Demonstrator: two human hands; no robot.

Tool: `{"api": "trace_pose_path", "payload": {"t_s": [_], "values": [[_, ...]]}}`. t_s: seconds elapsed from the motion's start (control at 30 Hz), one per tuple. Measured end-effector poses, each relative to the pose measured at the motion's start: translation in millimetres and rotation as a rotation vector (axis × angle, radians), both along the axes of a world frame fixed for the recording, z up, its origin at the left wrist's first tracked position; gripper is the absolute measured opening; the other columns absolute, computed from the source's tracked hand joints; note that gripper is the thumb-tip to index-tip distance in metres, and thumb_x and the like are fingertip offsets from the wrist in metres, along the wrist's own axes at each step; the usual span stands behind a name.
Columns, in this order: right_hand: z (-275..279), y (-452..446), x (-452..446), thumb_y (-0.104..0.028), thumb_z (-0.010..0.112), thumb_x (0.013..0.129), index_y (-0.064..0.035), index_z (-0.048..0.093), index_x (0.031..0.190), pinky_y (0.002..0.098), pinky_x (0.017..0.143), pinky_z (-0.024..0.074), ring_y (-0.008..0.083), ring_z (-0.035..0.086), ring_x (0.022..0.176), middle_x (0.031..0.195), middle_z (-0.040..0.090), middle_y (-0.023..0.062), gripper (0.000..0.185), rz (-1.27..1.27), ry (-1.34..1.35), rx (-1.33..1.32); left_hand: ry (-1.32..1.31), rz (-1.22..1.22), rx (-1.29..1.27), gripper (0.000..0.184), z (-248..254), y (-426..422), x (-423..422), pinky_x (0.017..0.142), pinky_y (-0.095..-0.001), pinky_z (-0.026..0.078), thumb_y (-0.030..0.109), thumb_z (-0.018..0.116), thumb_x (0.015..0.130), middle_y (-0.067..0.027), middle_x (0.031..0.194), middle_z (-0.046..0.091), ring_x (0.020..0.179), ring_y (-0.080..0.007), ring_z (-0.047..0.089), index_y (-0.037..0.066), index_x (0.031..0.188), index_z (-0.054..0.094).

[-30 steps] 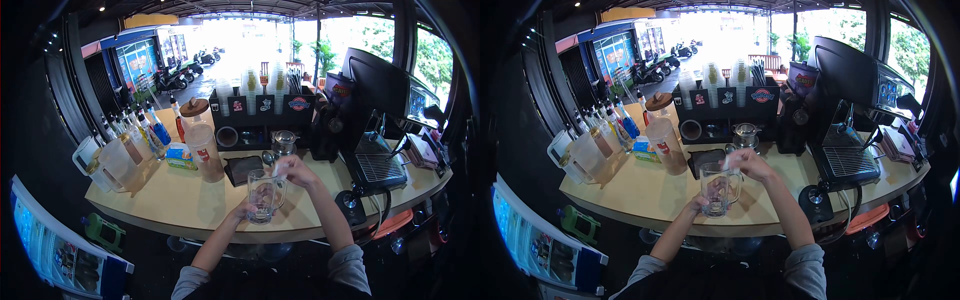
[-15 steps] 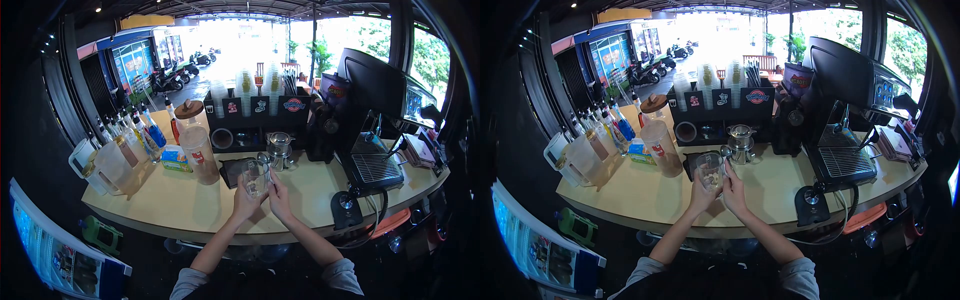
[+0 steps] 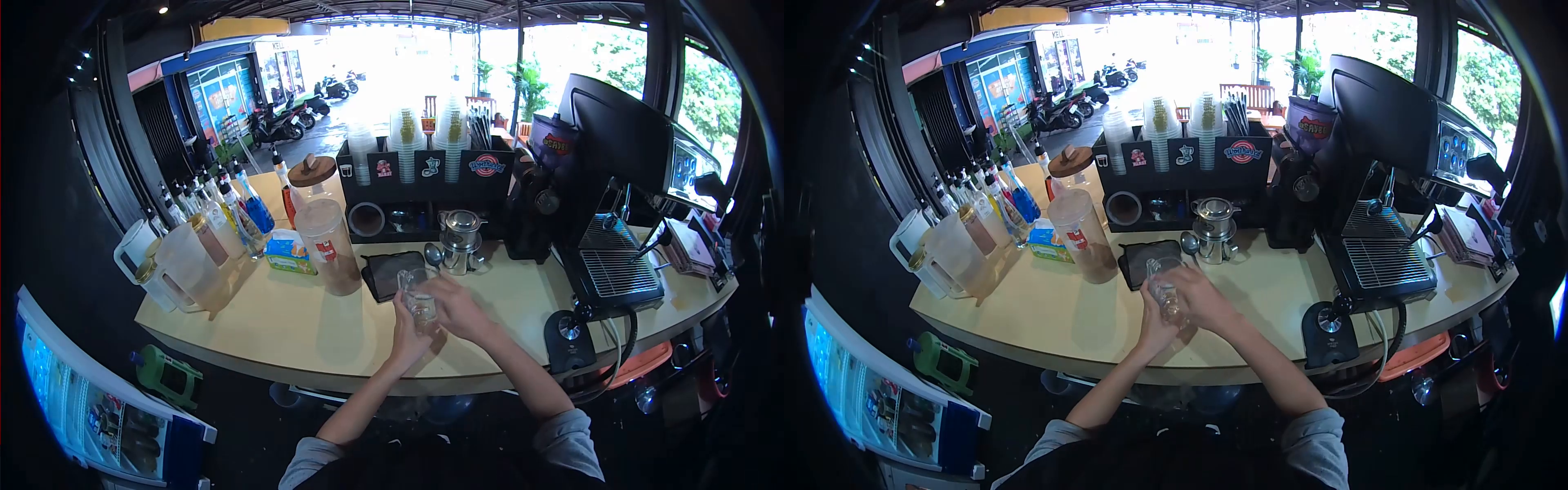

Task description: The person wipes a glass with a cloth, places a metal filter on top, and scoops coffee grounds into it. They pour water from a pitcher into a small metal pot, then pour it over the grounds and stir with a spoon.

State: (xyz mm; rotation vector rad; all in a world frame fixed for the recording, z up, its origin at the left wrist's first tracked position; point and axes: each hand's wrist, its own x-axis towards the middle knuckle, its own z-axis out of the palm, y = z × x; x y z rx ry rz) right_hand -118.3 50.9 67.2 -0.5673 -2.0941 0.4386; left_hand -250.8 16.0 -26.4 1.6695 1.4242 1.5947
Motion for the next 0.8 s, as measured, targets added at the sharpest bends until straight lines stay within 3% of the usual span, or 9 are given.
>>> {"api": "trace_pose_path", "payload": {"t_s": [0.03, 0.17, 0.23, 0.37, 0.43, 0.57, 0.6, 0.67, 0.8], "values": [[1, 2, -1, 0.008, 0.047, 0.079, -0.0008, 0.062, 0.105, 0.0337, 0.089, 0.0456, 0.0278, 0.062, 0.092, 0.099, 0.063, 0.0137, 0.031, 0.076, -0.22, 0.063, 0.002, -0.008, 0.004, 0.09, -1, 0, 0, 0.097, -0.0379, 0.04, 0.016, 0.073, 0.076, -0.0264, 0.13, 0.038, 0.12, -0.0343, 0.044, -0.004, 0.137, 0.009], [14, 11, 6, 0.008, 0.043, 0.078, 0.0005, 0.063, 0.099, 0.0366, 0.085, 0.046, 0.0276, 0.06, 0.086, 0.094, 0.062, 0.0144, 0.029, 0.205, -0.263, -0.039, 0.06, 0.026, -0.025, 0.092, 4, -3, -5, 0.097, -0.0383, 0.04, 0.019, 0.075, 0.075, -0.0254, 0.13, 0.038, 0.12, -0.034, 0.045, -0.004, 0.136, 0.01], [22, 24, 7, 0.007, 0.043, 0.077, 0.0004, 0.064, 0.097, 0.0384, 0.081, 0.0474, 0.0255, 0.061, 0.083, 0.093, 0.063, 0.0142, 0.03, 0.203, -0.017, -0.358, 0.103, 0.068, -0.063, 0.091, 9, -3, -7, 0.096, -0.0398, 0.042, 0.023, 0.077, 0.073, -0.0241, 0.127, 0.042, 0.118, -0.0351, 0.048, -0.003, 0.134, 0.014], [23, 63, -12, 0.001, 0.046, 0.08, 0.001, 0.064, 0.097, 0.0379, 0.072, 0.0485, 0.0237, 0.061, 0.073, 0.085, 0.065, 0.0151, 0.025, -0.102, 0.175, -0.328, 0.123, 0.062, -0.124, 0.092, 18, -6, -13, 0.093, -0.0391, 0.044, 0.026, 0.081, 0.067, -0.0218, 0.12, 0.047, 0.113, -0.0329, 0.052, -0.001, 0.131, 0.021], [5, 81, -28, -0.006, 0.042, 0.089, -0.0001, 0.064, 0.101, 0.0318, 0.078, 0.05, 0.0178, 0.064, 0.084, 0.093, 0.067, 0.0094, 0.026, -0.046, -0.286, -0.299, 0.172, 0.071, -0.111, 0.092, 17, -4, -14, 0.089, -0.0416, 0.047, 0.03, 0.082, 0.066, -0.0223, 0.117, 0.051, 0.107, -0.0351, 0.056, -0.001, 0.13, 0.023], [8, 81, -35, -0.014, 0.047, 0.09, 0.0001, 0.065, 0.104, 0.0315, 0.084, 0.0498, 0.0185, 0.064, 0.087, 0.093, 0.068, 0.0129, 0.026, 0.257, -0.355, -0.615, 0.201, 0.119, -0.198, 0.091, 15, -2, -15, 0.087, -0.0439, 0.047, 0.033, 0.08, 0.068, -0.0231, 0.119, 0.05, 0.106, -0.0374, 0.057, -0.001, 0.13, 0.023], [12, 80, -31, -0.014, 0.047, 0.09, 0.0001, 0.065, 0.104, 0.0315, 0.084, 0.0498, 0.0185, 0.064, 0.087, 0.093, 0.068, 0.0129, 0.026, 0.26, -0.36, -0.615, 0.208, 0.12, -0.201, 0.091, 17, -4, -15, 0.086, -0.0447, 0.047, 0.033, 0.08, 0.068, -0.0231, 0.119, 0.05, 0.105, -0.0382, 0.057, -0.001, 0.13, 0.023], [18, 79, -26, -0.014, 0.047, 0.091, 0.0011, 0.062, 0.111, 0.0317, 0.085, 0.0489, 0.0176, 0.064, 0.09, 0.097, 0.067, 0.014, 0.029, 0.163, -0.436, -0.32, 0.212, 0.12, -0.204, 0.091, 20, -4, -14, 0.086, -0.0455, 0.048, 0.034, 0.079, 0.068, -0.0231, 0.12, 0.05, 0.105, -0.0389, 0.057, -0.001, 0.13, 0.023], [38, 56, -34, -0.012, 0.051, 0.089, 0.0002, 0.06, 0.116, 0.0313, 0.087, 0.0475, 0.021, 0.064, 0.093, 0.103, 0.067, 0.014, 0.031, -0.008, -0.565, -0.302, 0.262, 0.147, -0.222, 0.092, 18, -4, -15, 0.084, -0.0462, 0.048, 0.035, 0.078, 0.068, -0.023, 0.12, 0.05, 0.103, -0.0398, 0.058, -0.001, 0.131, 0.021]]}}
